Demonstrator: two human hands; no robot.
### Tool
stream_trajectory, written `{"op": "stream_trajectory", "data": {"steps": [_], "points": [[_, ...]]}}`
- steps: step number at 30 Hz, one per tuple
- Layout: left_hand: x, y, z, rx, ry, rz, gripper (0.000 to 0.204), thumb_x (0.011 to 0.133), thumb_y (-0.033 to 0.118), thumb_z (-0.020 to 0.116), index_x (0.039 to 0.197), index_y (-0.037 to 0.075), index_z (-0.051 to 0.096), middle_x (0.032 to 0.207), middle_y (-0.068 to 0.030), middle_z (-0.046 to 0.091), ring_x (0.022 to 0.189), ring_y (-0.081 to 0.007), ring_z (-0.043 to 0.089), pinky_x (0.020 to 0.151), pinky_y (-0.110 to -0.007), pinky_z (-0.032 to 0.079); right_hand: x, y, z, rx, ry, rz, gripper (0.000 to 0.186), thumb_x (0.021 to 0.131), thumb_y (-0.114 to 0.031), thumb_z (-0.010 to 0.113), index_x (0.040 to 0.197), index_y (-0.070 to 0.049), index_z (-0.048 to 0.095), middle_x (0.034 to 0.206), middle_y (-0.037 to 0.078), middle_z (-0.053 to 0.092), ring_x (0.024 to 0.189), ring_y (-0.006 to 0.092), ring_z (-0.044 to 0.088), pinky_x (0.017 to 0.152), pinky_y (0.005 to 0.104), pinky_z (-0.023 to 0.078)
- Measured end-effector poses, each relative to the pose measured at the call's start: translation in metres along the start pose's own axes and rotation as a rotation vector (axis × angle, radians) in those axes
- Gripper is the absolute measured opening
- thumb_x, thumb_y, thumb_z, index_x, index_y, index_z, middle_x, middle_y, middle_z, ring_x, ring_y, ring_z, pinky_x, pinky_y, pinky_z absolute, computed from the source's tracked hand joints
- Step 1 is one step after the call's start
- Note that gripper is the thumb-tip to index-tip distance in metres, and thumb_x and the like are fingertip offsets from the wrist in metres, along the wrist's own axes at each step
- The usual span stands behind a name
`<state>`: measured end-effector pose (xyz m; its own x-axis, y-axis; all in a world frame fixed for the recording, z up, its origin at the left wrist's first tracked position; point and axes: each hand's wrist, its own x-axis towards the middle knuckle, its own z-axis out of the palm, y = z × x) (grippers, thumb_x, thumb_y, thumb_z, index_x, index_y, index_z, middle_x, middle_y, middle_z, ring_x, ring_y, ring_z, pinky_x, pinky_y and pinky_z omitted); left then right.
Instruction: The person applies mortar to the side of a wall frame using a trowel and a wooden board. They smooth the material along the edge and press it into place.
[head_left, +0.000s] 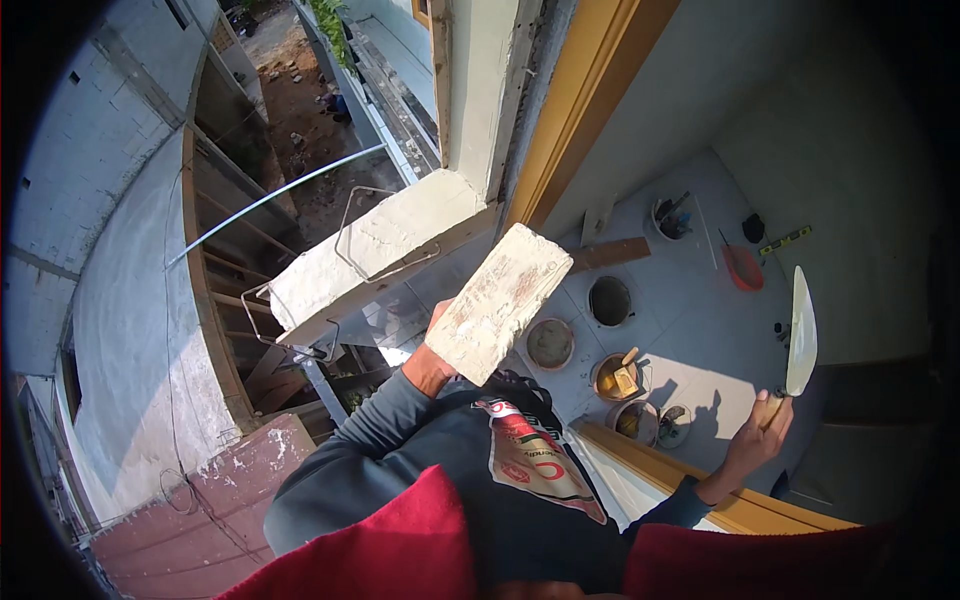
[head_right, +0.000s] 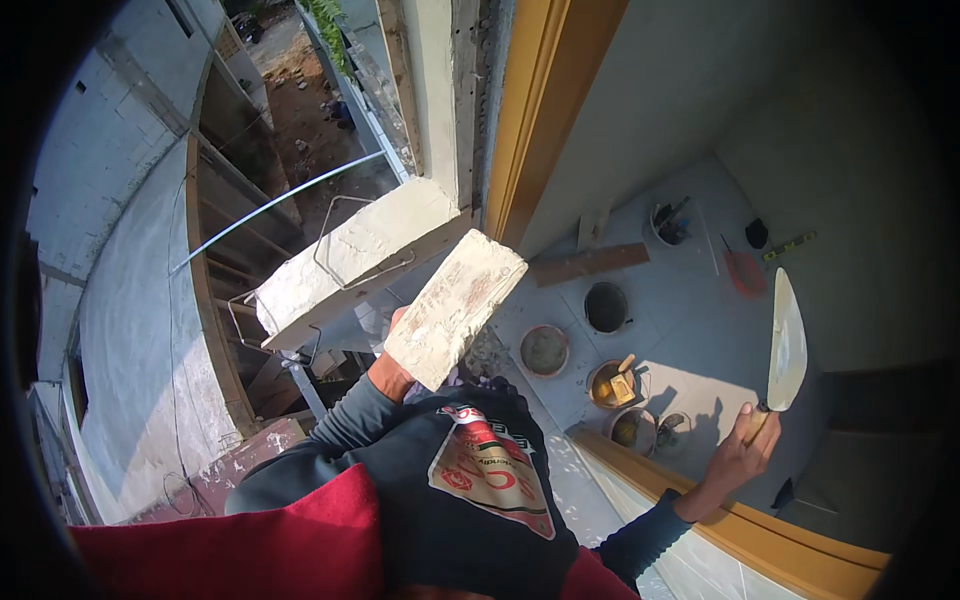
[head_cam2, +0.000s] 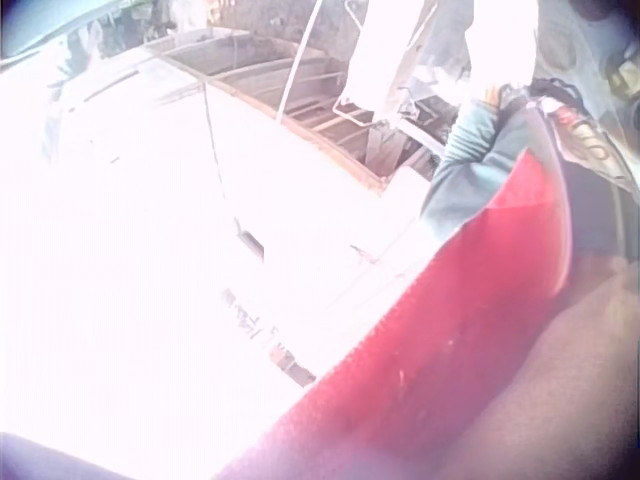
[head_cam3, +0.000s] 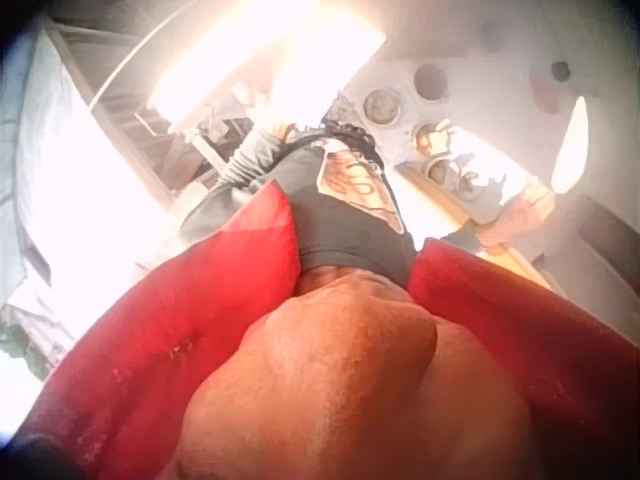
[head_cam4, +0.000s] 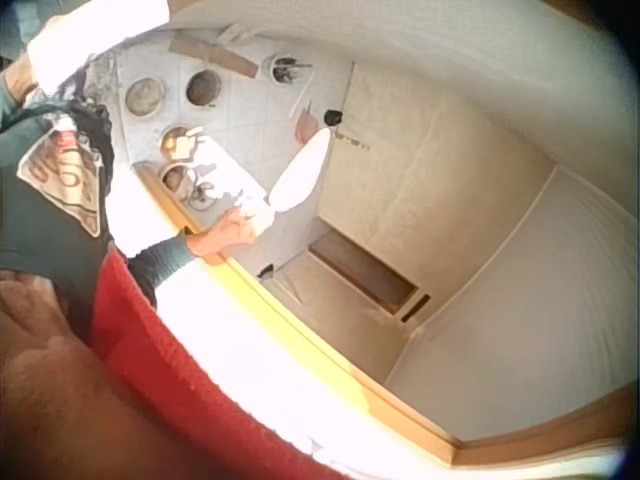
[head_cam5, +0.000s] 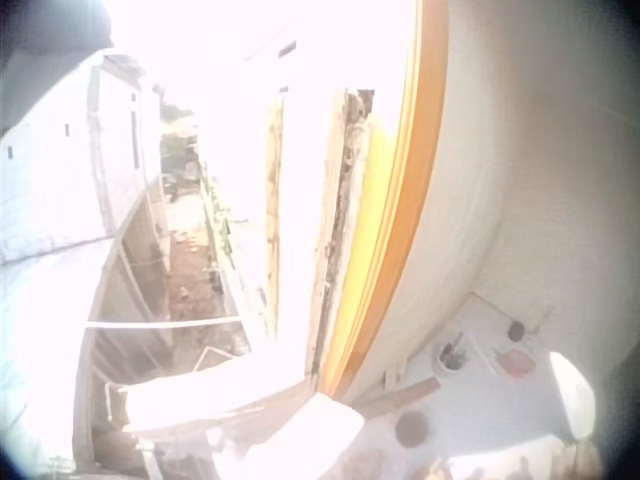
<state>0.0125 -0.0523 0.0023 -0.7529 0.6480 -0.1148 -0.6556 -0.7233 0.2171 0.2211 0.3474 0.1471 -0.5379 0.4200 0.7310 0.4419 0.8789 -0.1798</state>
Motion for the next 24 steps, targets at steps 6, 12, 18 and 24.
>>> {"op": "stream_trajectory", "data": {"steps": [6,12,18,24], "points": [[-0.022,0.036,-0.003,0.052,0.112,0.199,0.041,0.093,-0.004,0.048,0.133,-0.008,0.047,0.128,-0.018,0.06,0.109,-0.0239,0.064,0.091,-0.036,0.055,-0.043,-0.135,0.104,0.785,-0.532,0.12,0.038,0.093,-0.01,0.063,0.127,0.002,0.054,0.09,0.003,0.059,0.08,0.01,0.056,0.073,0.0261,0.05],[-0.031,0.069,0.006,0.049,0.014,0.388,0.039,0.095,0.003,0.046,0.133,-0.007,0.047,0.127,-0.0182,0.06,0.108,-0.026,0.065,0.091,-0.038,0.055,-0.057,-0.226,0.11,1.169,-1.031,0.201,0.042,0.096,-0.014,0.057,0.133,0.004,0.049,0.087,0.002,0.057,0.072,0.0045,0.05,0.062,0.0202,0.045],[-0.01,0.11,-0.006,-0.232,0.025,0.317,0.04,0.099,0.02,0.041,0.13,-0.002,0.05,0.124,-0.0171,0.061,0.108,-0.028,0.064,0.095,-0.042,0.052,-0.03,-0.264,0.097,0.877,-0.858,-0.413,0.033,0.086,-0.01,0.068,0.114,0.006,0.06,0.09,0.016,0.063,0.077,0.032,0.065,0.066,0.0364,0.051],[0.002,0.136,-0.005,-0.241,0.047,0.312,0.038,0.099,0.02,0.042,0.129,-0.001,0.052,0.122,-0.0162,0.062,0.107,-0.0277,0.064,0.094,-0.042,0.052,-0.018,-0.289,0.075,0.613,-0.837,-0.593,0.025,0.076,-0.006,0.073,0.098,0.005,0.065,0.095,0.015,0.064,0.076,0.0323,0.065,0.065,0.0377,0.052]]}}
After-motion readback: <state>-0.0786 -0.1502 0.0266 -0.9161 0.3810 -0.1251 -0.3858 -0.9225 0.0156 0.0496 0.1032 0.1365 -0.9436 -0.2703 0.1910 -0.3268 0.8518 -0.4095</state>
